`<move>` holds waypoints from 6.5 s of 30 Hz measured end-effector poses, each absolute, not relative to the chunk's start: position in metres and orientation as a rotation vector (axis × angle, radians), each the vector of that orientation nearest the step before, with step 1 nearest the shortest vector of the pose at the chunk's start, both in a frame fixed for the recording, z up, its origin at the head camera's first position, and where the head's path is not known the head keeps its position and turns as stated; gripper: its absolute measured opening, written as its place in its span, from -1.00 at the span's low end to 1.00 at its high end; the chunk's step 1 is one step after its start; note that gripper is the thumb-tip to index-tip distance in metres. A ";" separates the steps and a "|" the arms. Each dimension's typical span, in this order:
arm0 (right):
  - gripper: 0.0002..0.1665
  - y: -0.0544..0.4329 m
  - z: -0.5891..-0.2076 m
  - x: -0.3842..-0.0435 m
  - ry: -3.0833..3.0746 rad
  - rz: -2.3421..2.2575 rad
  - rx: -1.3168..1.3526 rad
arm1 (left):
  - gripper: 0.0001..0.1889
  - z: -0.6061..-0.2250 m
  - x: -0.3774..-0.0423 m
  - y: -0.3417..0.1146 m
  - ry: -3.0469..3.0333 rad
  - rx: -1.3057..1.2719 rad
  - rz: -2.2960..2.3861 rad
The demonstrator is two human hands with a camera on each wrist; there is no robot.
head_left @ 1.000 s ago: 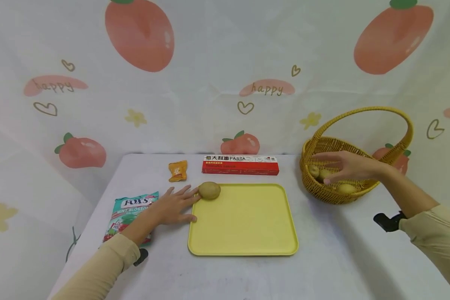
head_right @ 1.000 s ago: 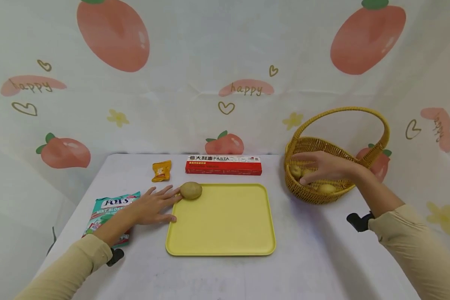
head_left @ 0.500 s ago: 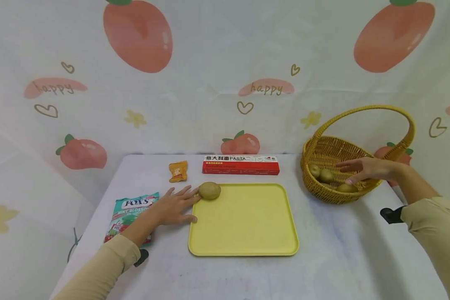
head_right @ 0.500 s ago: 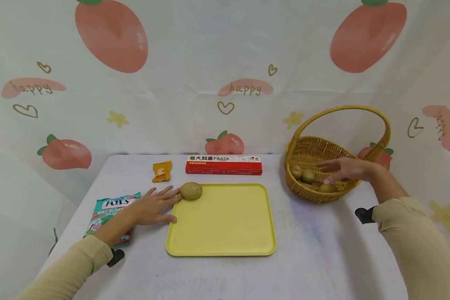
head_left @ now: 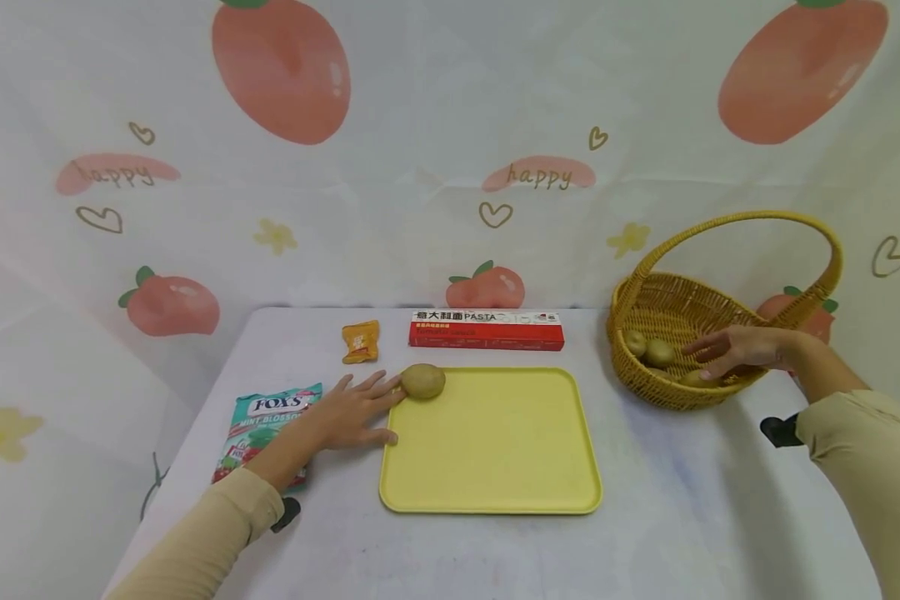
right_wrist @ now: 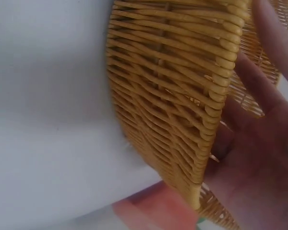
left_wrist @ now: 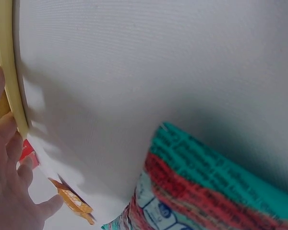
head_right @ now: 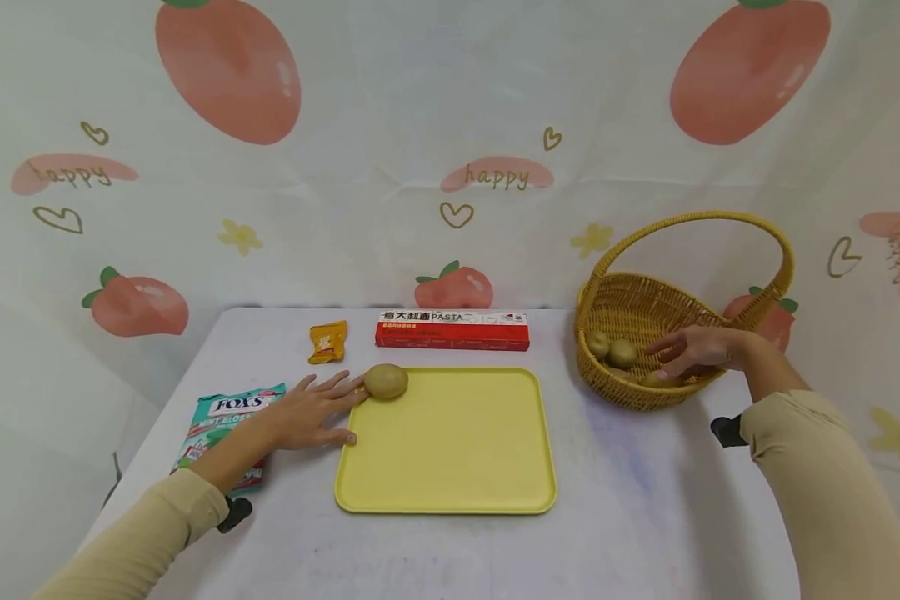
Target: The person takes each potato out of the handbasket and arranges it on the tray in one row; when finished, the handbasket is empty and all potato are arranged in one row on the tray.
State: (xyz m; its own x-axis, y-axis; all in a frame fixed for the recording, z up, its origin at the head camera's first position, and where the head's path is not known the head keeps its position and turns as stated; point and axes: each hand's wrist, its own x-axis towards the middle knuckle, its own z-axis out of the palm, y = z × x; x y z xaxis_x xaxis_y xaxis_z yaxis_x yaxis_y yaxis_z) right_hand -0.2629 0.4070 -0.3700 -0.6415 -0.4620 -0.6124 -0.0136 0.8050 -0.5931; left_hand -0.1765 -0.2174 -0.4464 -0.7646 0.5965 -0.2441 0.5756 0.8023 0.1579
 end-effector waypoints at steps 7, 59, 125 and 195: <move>-0.16 0.406 -0.374 -0.267 2.110 -0.707 -0.254 | -0.19 -0.447 -0.177 -0.217 2.706 0.902 0.098; -0.49 0.331 -0.298 -0.244 2.494 -0.834 -0.632 | -0.20 -0.447 -0.176 -0.216 2.718 0.900 0.089; -0.29 0.159 -0.390 -0.231 2.550 -0.914 -1.195 | -0.20 -0.445 -0.176 -0.215 2.716 0.910 0.097; -0.17 0.359 -0.383 -0.289 2.202 -0.805 -0.136 | -0.22 -0.447 -0.176 -0.216 2.703 0.900 0.113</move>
